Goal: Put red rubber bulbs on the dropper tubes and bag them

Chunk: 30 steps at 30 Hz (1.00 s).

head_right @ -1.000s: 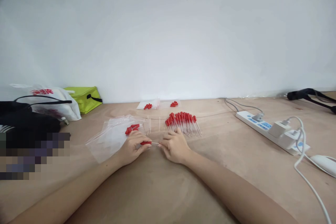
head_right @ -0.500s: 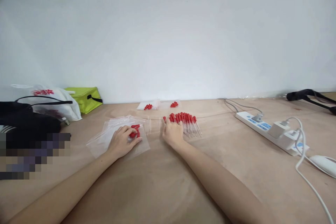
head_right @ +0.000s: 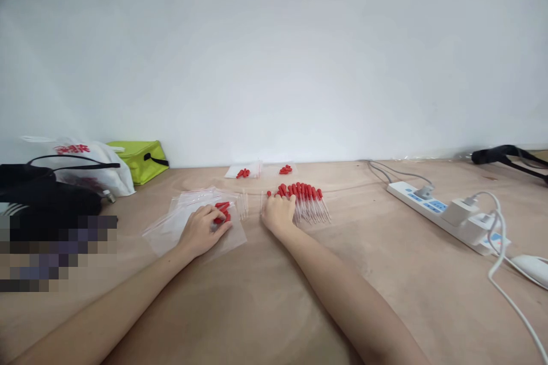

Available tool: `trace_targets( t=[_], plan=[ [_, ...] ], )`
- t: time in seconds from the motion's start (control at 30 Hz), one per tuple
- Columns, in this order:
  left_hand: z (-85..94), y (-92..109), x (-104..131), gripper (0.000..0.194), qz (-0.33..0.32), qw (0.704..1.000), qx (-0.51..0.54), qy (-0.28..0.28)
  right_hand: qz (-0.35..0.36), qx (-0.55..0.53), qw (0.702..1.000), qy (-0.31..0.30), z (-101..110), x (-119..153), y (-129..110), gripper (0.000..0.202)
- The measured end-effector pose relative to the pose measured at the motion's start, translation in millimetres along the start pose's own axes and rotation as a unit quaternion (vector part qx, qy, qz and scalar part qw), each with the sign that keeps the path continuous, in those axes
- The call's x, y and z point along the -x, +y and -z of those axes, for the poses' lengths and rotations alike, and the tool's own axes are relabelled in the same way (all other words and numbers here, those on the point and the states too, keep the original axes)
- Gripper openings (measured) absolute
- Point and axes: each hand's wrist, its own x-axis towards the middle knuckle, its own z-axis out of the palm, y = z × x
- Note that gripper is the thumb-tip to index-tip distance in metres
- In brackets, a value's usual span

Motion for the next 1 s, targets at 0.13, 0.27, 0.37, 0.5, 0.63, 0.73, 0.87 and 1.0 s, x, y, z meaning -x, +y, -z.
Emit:
trace_targets(
  t=[0.13, 0.27, 0.37, 0.5, 0.63, 0.73, 0.87, 1.0],
  plan=[
    [-0.9, 0, 1, 0.011, -0.004, 1.000, -0.008, 0.012, -0.024, -0.006, 0.999, -0.028, 2, -6, -7, 0.026],
    [-1.4, 1, 1, 0.014, -0.005, 0.999, -0.001, 0.035, -0.033, -0.005, 0.999, -0.043, 2, -12, -12, 0.022],
    [-1.2, 1, 0, 0.013, -0.020, 0.998, 0.019, 0.061, -0.024, -0.004, 0.999, -0.039, 1, -11, -15, 0.024],
    [0.5, 4, 2, 0.012, -0.068, 0.993, 0.057, 0.081, -0.005, -0.005, 1.000, -0.019, 3, 1, -10, 0.027],
    [3.3, 11, 6, 0.013, -0.107, 0.987, 0.098, 0.065, 0.097, -0.003, 0.995, 0.030, 9, 28, 9, 0.022],
    [4.1, 15, 7, 0.013, -0.121, 0.983, 0.132, 0.035, 0.145, -0.008, 0.988, 0.044, 12, 52, 32, 0.019],
    [3.6, 17, 9, 0.012, -0.101, 0.981, 0.165, -0.013, 0.167, -0.036, 0.984, 0.042, 15, 70, 61, 0.015],
    [3.7, 19, 8, 0.014, -0.086, 0.980, 0.175, -0.046, 0.160, -0.118, 0.980, 0.026, 16, 69, 70, 0.015]
  ],
)
